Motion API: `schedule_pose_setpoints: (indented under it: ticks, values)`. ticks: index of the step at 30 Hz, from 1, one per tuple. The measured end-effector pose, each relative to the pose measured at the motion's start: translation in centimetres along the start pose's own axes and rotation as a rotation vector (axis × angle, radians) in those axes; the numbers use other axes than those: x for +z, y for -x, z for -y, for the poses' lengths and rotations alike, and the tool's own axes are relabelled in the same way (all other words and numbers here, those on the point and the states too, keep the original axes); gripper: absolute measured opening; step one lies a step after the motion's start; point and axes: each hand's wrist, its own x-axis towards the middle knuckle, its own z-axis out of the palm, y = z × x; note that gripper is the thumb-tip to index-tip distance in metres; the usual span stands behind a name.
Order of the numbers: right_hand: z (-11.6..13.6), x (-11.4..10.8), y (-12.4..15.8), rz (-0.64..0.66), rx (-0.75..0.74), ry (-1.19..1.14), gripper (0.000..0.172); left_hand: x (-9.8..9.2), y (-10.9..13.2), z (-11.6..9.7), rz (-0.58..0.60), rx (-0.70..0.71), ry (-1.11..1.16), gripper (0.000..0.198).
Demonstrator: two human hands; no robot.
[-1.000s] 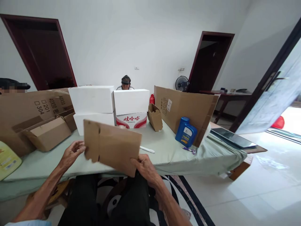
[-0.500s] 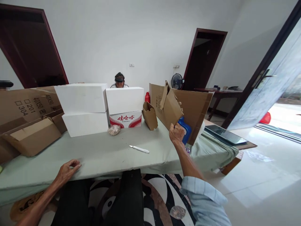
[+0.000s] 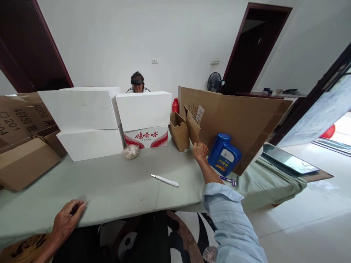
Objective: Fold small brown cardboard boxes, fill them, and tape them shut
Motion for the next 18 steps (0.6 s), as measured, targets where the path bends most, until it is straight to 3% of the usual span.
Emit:
schedule_pose_setpoints:
  ticks: [6, 10, 14, 18]
  values:
    - [1.0, 2.5, -2.9, -0.024, -0.021, -0.079, 0.045, 0.6, 0.2, 0.4, -0.052, 0.088, -0.003, 0.041]
    - [0.1, 3.3, -2.1, -0.054, -0.078, -0.122, 0.053, 0.6, 0.3, 0.4, -0.074, 0.111, 0.01, 0.038]
    - [-0.3, 3.5, 2.1, -0.032, -0.198, -0.156, 0.051, 0.5, 0.3, 0.0, -0.07, 0.101, 0.046, 0.033]
    - [0.4, 4.5, 10.3, 0.151, -0.497, -0.239, 0.042, 0.6, -0.2, -0.5, -0.042, 0.051, 0.093, 0.028]
